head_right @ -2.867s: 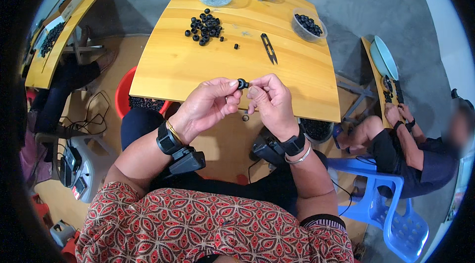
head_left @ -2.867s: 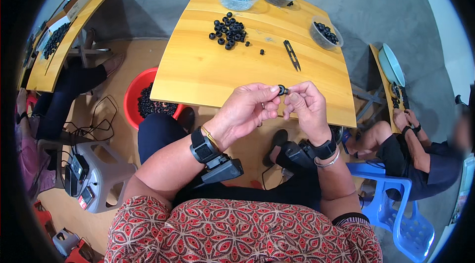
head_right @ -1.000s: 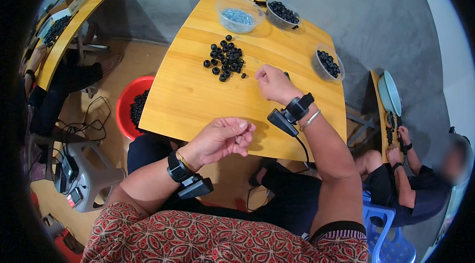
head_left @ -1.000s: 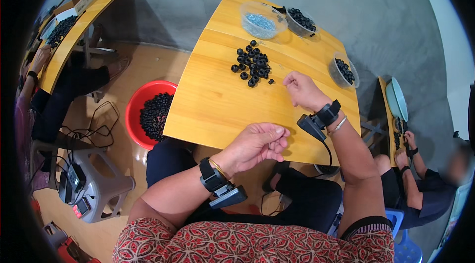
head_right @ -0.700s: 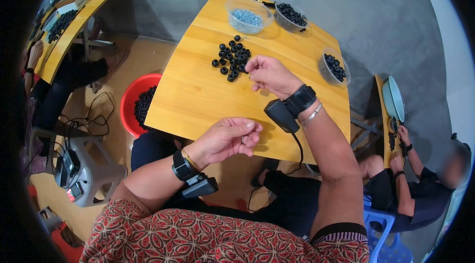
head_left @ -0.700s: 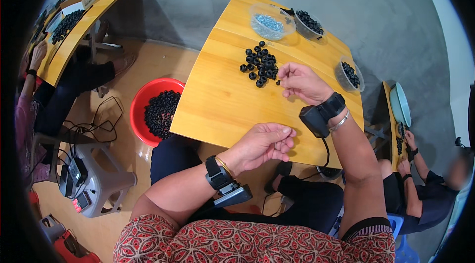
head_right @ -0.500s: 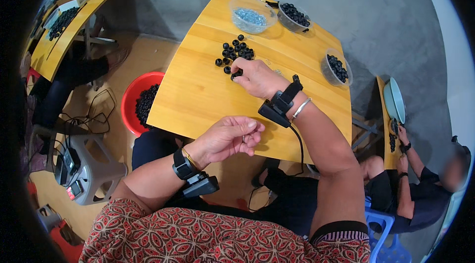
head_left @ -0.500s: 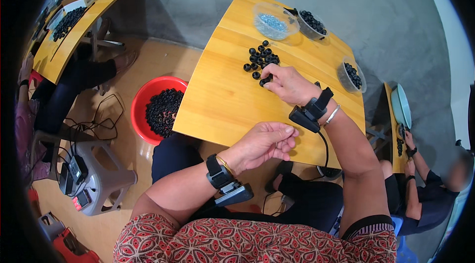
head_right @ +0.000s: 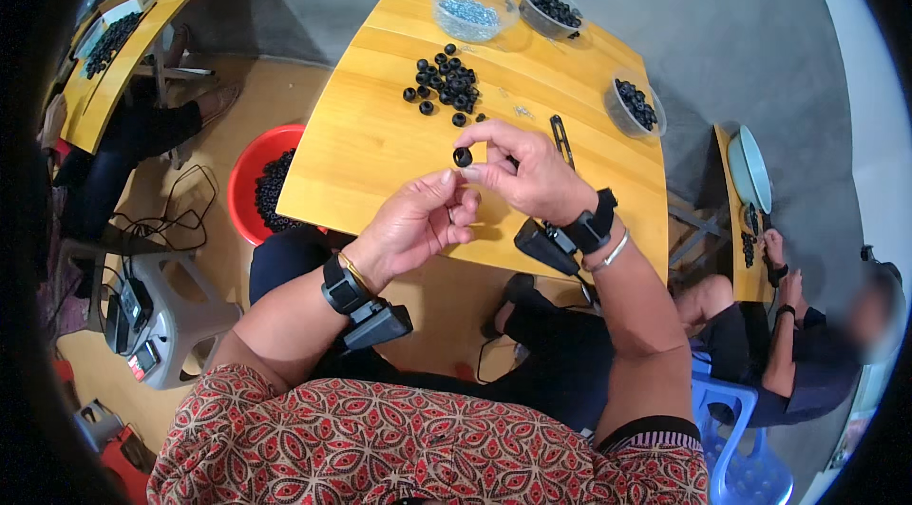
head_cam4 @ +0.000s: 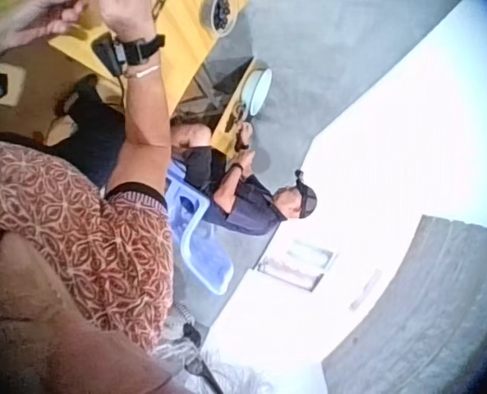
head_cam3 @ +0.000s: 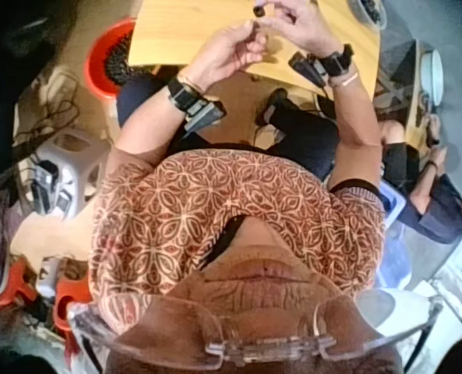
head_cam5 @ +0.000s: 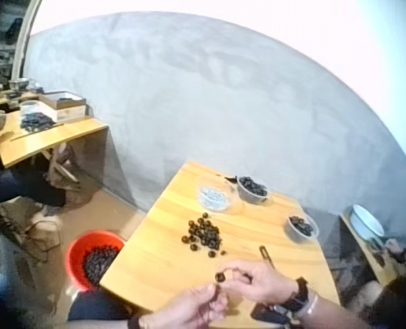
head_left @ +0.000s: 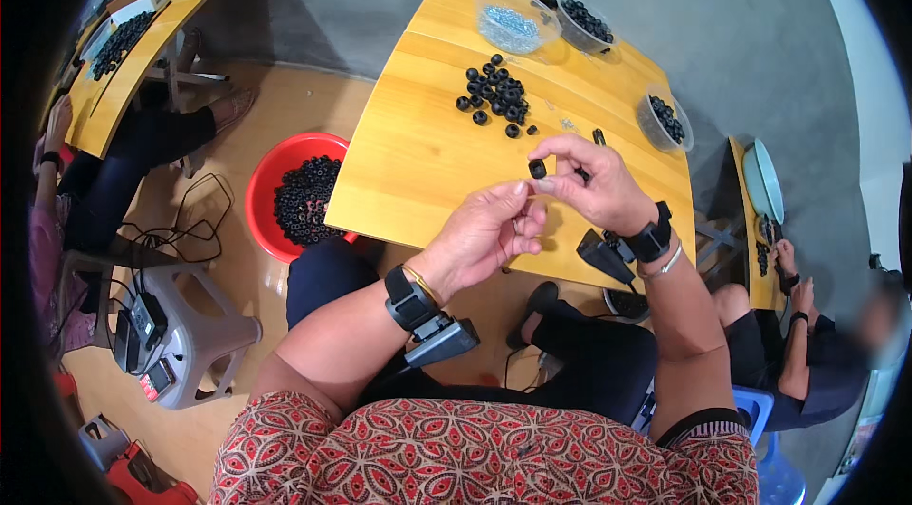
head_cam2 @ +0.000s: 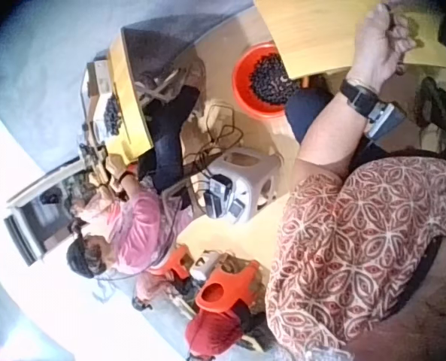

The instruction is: Assembling small black plastic manufacturing parts by hand.

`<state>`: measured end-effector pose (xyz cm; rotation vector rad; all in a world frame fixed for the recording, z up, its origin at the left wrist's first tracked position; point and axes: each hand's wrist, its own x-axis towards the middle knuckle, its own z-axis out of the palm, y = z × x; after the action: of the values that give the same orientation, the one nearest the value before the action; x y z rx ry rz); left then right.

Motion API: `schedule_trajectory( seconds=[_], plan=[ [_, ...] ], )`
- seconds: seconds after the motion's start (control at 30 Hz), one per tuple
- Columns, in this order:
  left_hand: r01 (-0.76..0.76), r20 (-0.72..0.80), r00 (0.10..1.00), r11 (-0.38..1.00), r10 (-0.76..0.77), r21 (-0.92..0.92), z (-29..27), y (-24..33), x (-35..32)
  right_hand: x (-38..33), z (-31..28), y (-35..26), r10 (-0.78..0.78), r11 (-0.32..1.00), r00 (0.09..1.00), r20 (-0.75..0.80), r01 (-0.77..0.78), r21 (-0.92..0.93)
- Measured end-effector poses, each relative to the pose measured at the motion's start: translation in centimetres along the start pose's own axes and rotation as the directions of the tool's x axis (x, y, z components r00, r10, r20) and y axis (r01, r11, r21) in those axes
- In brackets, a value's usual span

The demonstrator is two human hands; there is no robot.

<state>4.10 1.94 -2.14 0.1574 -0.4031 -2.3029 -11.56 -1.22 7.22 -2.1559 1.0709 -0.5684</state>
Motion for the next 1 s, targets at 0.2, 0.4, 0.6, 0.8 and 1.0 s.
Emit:
schedule_trajectory(
  seconds=[0.2,0.4,0.6,0.8,1.0],
  plan=[
    [-0.036,0.165,0.986,0.998,0.028,0.046,0.9,-0.9,0.0,-3.9,1.6,-0.2,-0.060,0.990,0.989,-0.138,0.077,0.117],
    [0.009,0.126,0.992,1.000,-0.008,-0.009,0.9,-1.8,-0.2,-5.9,2.5,-0.5,0.042,0.970,0.986,-0.163,-0.001,0.244],
    [-0.023,0.038,0.999,0.976,0.015,0.218,0.8,-1.5,0.4,-7.0,2.0,0.6,0.446,0.563,0.876,-0.182,-0.116,0.819],
    [-0.006,-0.082,0.996,0.976,0.024,0.217,1.0,-1.4,0.1,-6.9,1.2,0.3,0.463,0.354,0.873,-0.152,-0.026,0.935],
    [-0.017,-0.026,0.999,0.983,0.022,0.181,0.3,-1.6,0.4,-4.4,-2.8,6.2,0.493,0.807,0.822,-0.284,-0.310,0.503]
  ],
)
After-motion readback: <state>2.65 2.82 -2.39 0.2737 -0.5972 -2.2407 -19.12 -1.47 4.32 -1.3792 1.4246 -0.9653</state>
